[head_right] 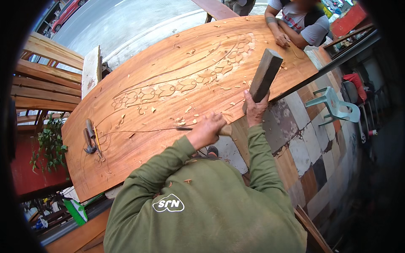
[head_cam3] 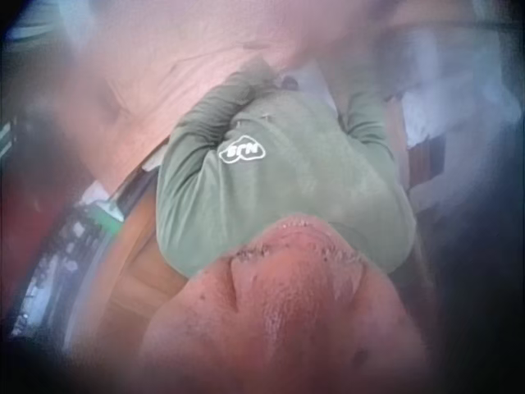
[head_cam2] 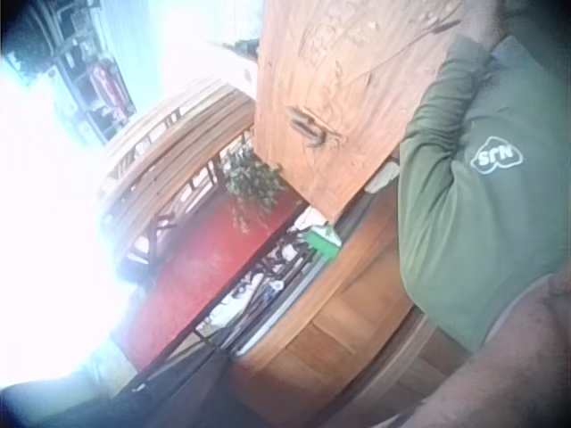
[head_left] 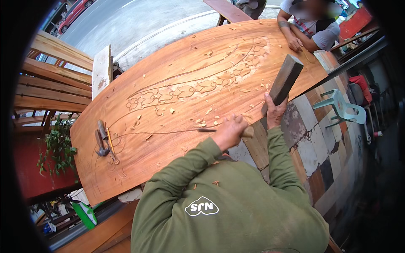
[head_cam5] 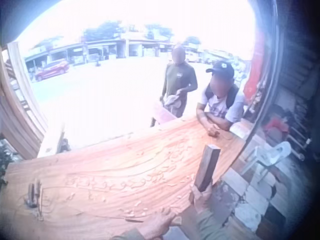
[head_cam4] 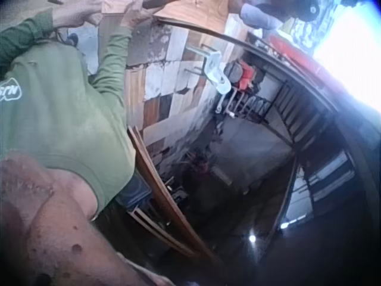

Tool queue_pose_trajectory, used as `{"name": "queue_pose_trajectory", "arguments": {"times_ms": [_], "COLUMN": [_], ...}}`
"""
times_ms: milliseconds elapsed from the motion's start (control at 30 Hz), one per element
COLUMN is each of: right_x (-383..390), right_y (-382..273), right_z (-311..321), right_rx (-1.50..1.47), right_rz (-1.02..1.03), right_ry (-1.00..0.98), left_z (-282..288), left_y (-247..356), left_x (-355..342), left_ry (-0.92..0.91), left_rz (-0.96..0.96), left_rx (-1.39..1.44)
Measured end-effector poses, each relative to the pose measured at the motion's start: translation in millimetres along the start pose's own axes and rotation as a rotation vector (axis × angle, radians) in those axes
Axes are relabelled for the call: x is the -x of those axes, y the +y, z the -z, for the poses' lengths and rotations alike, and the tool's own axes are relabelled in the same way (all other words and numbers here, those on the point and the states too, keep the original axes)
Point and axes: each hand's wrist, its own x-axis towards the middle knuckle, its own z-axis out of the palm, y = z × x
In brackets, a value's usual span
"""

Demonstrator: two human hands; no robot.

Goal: The person carves a decorative floral design into a large wooden board using a chisel and a wooden mallet, striking the chisel with the mallet to remove wood shavings.

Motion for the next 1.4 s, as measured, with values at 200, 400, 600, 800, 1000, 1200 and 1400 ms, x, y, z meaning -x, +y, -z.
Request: {"name": "queue_pose_trajectory", "arguments": {"times_ms": [200, 400, 600, 800, 1000, 1200, 1400], "right_x": [-8.1, 26.6, 33.1, 69.4, 151.8, 217.7, 249.1], "right_y": [3.4, 20.6, 24.8, -36.7, -96.9, -123.3, -128.5], "right_z": [3.2, -11.9, 1.9, 8.2, -17.6, -31.6, -18.0], "right_rx": [0.137, 0.129, -0.083, -0.108, -0.228, -0.038, 0.106], "right_rz": [0.018, 0.174, 0.010, -0.124, -0.279, -0.233, -0.309], "right_ry": [-0.008, 0.086, -0.007, -0.046, -0.006, -0.058, 0.016], "left_z": [63.0, 41.0, 70.5, 88.8, 110.8, 108.2, 91.4], "left_y": [28.5, -29.1, 21.5, -1.3, -43.4, -84.9, -116.1], "left_x": [47.3, 118.8, 109.2, 106.6, 106.4, 85.5, 21.5], "left_ry": [0.200, 0.390, 0.260, 0.274, 0.404, 0.327, 0.417], "left_rz": [0.285, 0.510, 0.251, -0.008, -0.253, -0.362, -0.327], "left_rx": [0.168, -0.368, 0.116, 0.187, 0.176, 0.266, 0.190]}}
